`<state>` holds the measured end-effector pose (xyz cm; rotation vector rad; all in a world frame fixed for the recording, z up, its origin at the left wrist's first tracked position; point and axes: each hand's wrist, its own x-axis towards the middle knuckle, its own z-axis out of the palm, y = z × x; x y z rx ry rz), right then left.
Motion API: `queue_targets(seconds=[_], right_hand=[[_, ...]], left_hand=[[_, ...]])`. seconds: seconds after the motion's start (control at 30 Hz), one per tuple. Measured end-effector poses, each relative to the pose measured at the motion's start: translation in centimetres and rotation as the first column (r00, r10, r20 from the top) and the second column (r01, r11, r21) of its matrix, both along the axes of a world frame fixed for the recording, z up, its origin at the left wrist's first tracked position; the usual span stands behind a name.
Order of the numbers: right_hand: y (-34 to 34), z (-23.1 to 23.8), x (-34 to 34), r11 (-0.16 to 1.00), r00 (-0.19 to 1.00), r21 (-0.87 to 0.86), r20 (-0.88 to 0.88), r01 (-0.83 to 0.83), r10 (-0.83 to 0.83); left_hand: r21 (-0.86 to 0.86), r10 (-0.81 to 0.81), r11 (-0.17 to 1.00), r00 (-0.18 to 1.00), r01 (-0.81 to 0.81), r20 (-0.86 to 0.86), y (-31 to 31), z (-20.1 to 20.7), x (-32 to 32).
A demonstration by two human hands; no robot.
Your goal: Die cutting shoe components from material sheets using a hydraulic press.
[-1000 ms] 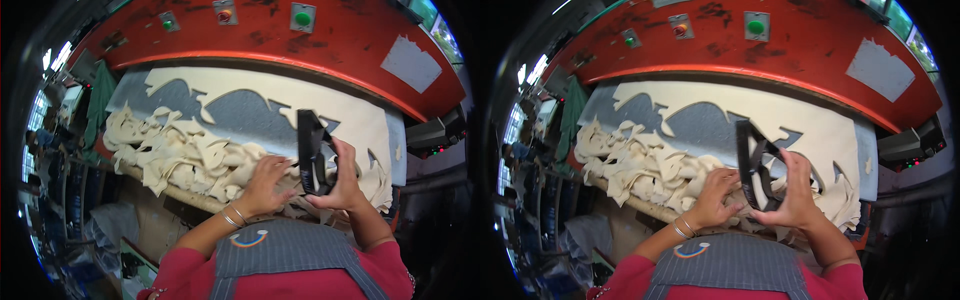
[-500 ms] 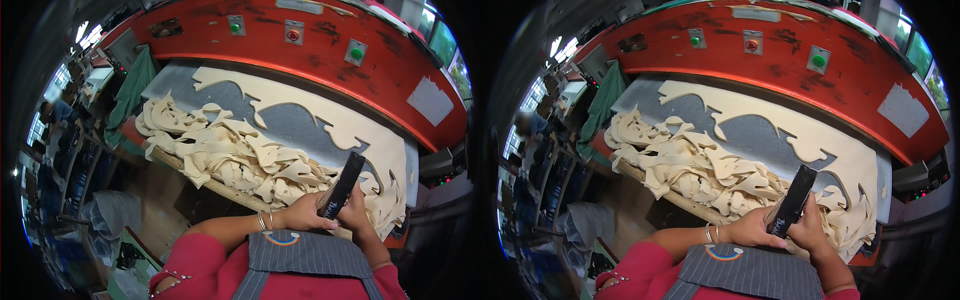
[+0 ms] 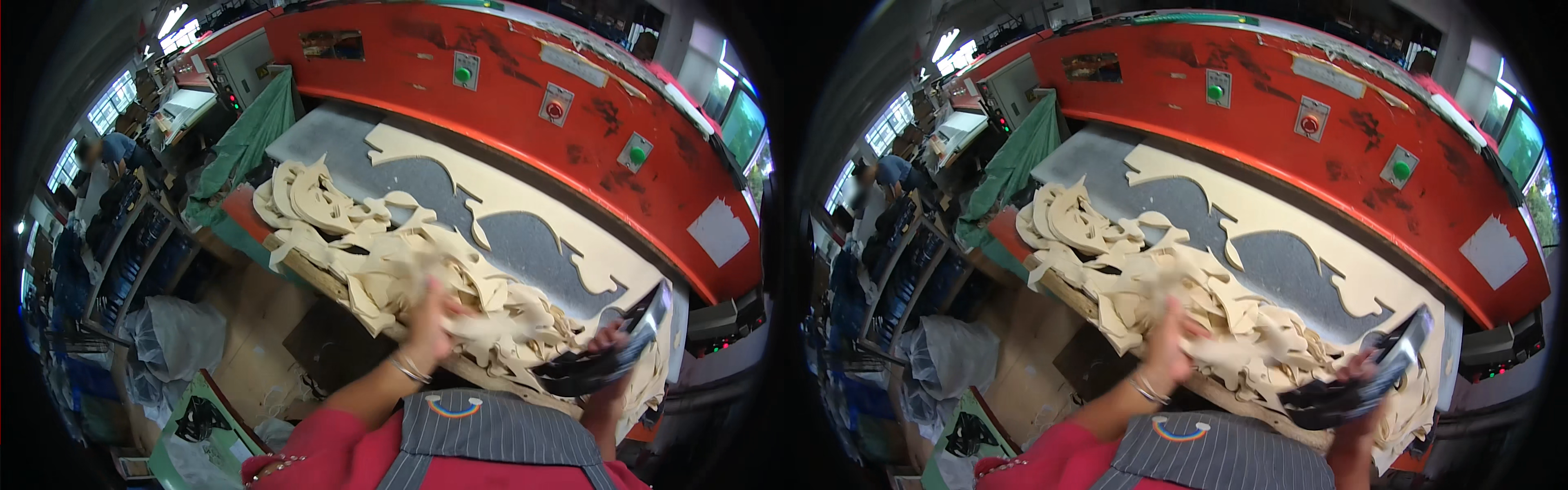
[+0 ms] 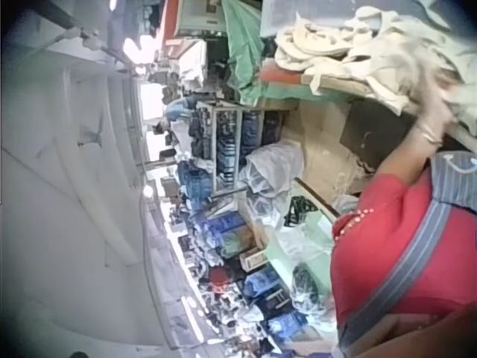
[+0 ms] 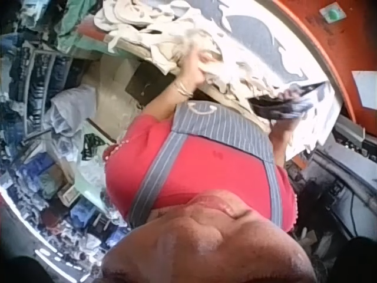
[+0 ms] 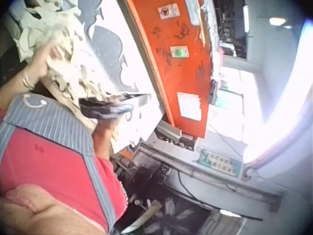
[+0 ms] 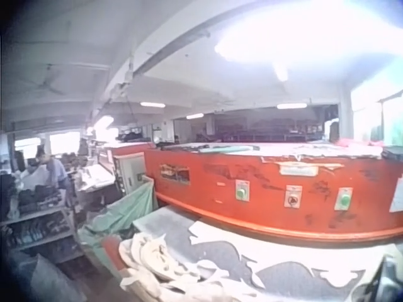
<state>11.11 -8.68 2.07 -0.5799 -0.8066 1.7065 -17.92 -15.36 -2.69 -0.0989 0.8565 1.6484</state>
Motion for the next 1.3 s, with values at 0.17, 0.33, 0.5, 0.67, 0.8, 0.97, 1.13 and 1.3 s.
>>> queue_targets(seconds=[0.17, 0.33, 0.5, 0.67, 0.8, 0.97, 1.13, 1.3], right_hand=[[5.4, -3.4, 8.2, 0.847, 0.869, -0.209, 0.210, 0.488, -0.449], [7.4, -8.2, 9.4, 0.948, 0.846, -0.257, 0.533, 0.188, -0.023], [9.5, -2.4, 9.3, 0.898, -0.212, 0.333, 0.892, -0.287, -0.398], [14.2, -5.2, 13.6, 0.791, -0.369, 0.192, 0.804, -0.582, -0.467], [15.9, -6.9, 14.3, 0.638, -0.204, 0.286, 0.787, -0.715, -0.582], [17.5, -9.3, 18.4, 0.578, -0.023, 0.558, 0.708, -0.596, -0.706], [21.4, -8.5, 26.9, 0.758, -0.093, 0.593, 0.768, -0.273, -0.634], [23.6, -8.3, 27.9, 0.793, -0.325, 0.540, 0.724, -0.283, -0.609]], left_hand=[[0.148, 0.344, 0.934, 0.930, -0.325, -0.129, 4.4, 1.7, -16.2], [0.380, 0.033, 0.907, 0.869, 0.182, -0.494, 7.0, -1.5, -33.8], [-0.058, 0.040, 0.924, 0.244, -0.379, -0.969, 6.1, -2.4, -42.2], [-0.094, -0.070, 0.985, 0.160, -0.147, -0.985, 13.8, 3.1, -26.9], [-0.082, -0.123, 0.981, 0.232, 0.176, -0.965, 15.8, 5.6, -12.2], [-0.116, -0.203, 0.906, 0.178, 0.408, -0.963, 18.5, 6.6, 0.9], [-0.206, -0.203, 0.769, -0.075, 0.606, -0.976, 23.8, 4.4, 14.5], [-0.367, -0.140, 0.725, -0.397, 0.582, -0.907, 27.2, -1.4, 25.3]])
